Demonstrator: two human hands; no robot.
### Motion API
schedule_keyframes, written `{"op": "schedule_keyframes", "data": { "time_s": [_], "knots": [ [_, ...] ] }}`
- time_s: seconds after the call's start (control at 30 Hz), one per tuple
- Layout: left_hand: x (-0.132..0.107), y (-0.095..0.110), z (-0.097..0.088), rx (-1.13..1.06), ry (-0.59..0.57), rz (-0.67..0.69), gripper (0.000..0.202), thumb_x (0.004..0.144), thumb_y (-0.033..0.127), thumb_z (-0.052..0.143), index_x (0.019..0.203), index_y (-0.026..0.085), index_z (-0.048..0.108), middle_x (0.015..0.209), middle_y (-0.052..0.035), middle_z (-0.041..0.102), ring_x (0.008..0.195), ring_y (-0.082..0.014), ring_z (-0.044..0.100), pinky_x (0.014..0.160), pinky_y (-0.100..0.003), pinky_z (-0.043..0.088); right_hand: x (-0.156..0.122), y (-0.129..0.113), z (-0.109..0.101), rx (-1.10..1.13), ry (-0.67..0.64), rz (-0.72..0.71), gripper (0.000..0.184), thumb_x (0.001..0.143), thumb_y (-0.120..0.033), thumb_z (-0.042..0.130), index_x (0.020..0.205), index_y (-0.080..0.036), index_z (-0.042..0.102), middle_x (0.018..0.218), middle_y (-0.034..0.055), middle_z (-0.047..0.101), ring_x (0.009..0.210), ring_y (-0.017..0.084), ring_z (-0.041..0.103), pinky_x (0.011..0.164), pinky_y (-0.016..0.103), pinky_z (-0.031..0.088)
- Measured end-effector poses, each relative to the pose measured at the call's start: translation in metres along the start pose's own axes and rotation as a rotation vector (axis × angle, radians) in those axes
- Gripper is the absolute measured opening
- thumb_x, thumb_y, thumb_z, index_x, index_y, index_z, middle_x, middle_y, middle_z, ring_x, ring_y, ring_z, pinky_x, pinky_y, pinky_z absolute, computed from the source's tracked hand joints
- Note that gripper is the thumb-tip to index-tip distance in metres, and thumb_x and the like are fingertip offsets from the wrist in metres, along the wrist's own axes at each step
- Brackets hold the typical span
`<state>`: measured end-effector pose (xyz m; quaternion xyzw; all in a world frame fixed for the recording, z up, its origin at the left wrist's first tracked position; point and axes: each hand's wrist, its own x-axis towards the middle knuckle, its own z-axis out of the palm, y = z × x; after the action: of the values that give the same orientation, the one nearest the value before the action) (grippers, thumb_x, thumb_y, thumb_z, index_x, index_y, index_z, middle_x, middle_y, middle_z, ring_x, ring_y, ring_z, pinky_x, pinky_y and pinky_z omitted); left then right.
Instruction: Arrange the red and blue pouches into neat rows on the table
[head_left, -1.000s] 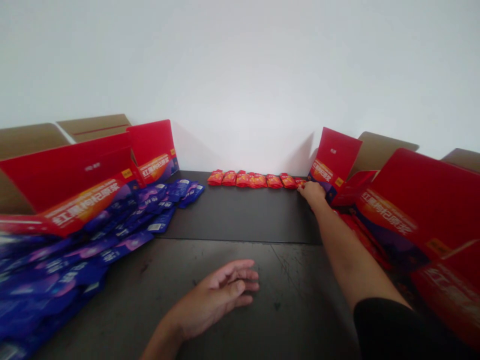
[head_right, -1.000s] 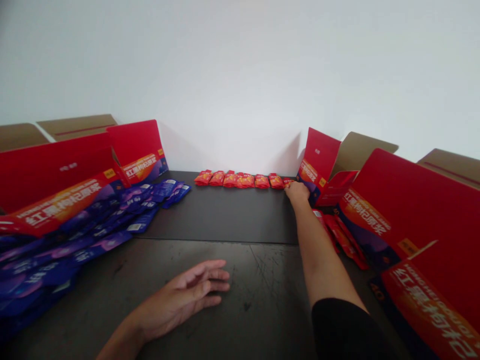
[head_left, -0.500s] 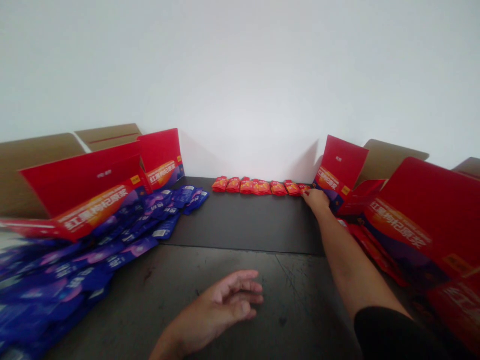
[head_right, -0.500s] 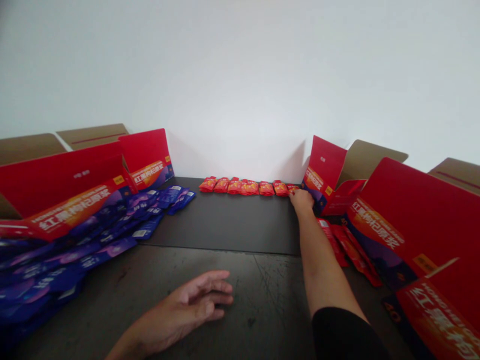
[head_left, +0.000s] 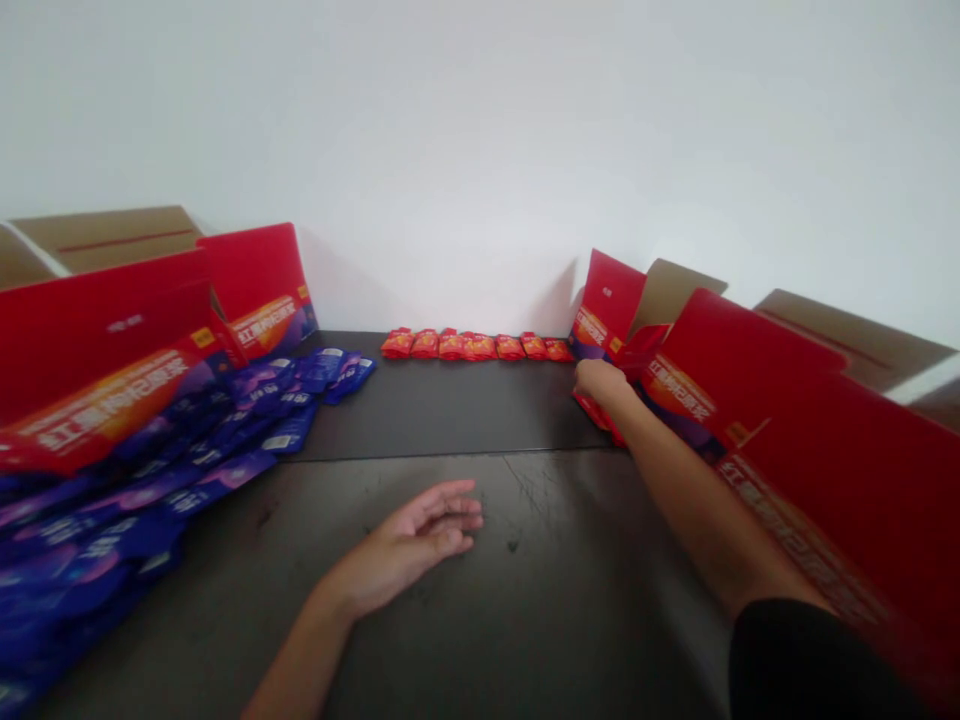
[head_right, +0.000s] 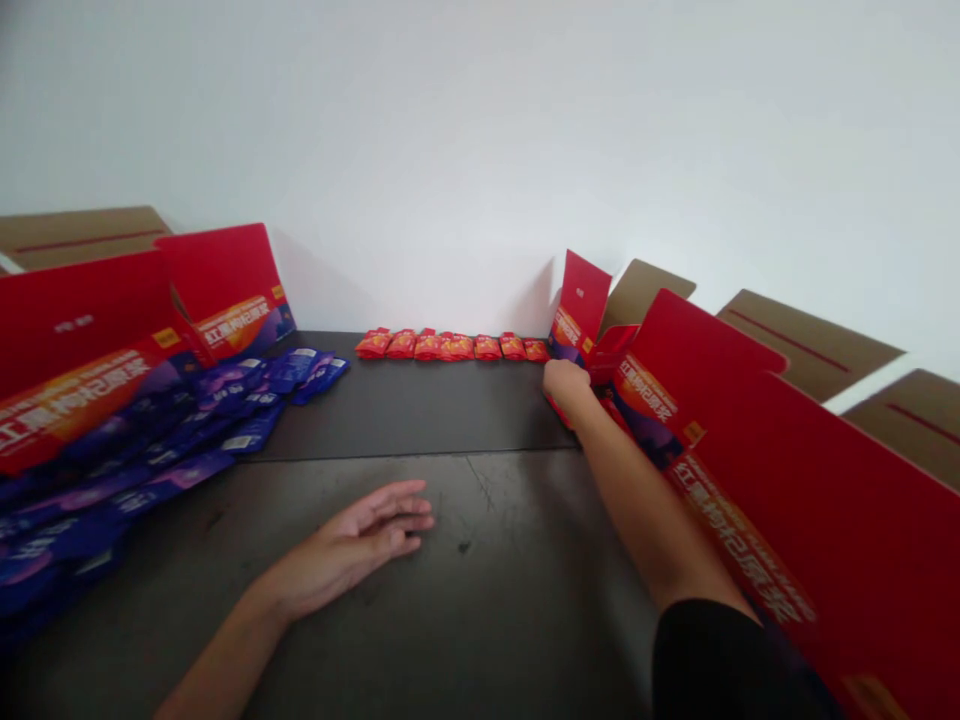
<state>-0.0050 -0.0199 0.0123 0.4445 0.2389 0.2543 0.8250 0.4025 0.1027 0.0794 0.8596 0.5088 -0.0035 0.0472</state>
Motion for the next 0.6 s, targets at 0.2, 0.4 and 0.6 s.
{"op": "schedule_keyframes", "data": {
  "time_s": [0.2,0.4,0.6],
  "knots": [
    [-0.002,0.002,0.001,0.009,-0.026,0.013,0.052,0.082,0.02,0.078,0.131,0.026,0.063,0.131,-0.0129,0.061,0.126,-0.0288,0.055,0.11,-0.048,0.035,-0.082,0.031,-0.003,0.077,0.133,-0.117,0.039,0.086,-0.031,0.07,0.124,-0.027,0.072,0.124,0.0095,0.071,0.116,0.027,0.065,0.097,0.033,0.049],
    [-0.004,0.002,0.0,0.0,-0.066,0.04,0.051,0.085,0.019,0.075,0.134,0.025,0.062,0.13,-0.0127,0.061,0.126,-0.0281,0.055,0.11,-0.048,0.036,-0.126,0.06,0.007,0.051,0.181,-0.041,0.051,0.082,-0.046,0.074,0.128,-0.026,0.068,0.126,0.0105,0.07,0.113,0.028,0.065,0.091,0.031,0.048],
    [-0.003,0.0,-0.003,0.009,-0.065,0.036,0.053,0.085,0.022,0.076,0.136,0.026,0.061,0.131,-0.0122,0.061,0.127,-0.0277,0.055,0.112,-0.047,0.037,-0.152,0.075,0.029,0.012,0.026,0.081,0.058,0.079,-0.056,0.075,0.12,-0.016,0.069,0.117,0.0176,0.07,0.107,0.031,0.068,0.085,0.034,0.05]
  ]
}}
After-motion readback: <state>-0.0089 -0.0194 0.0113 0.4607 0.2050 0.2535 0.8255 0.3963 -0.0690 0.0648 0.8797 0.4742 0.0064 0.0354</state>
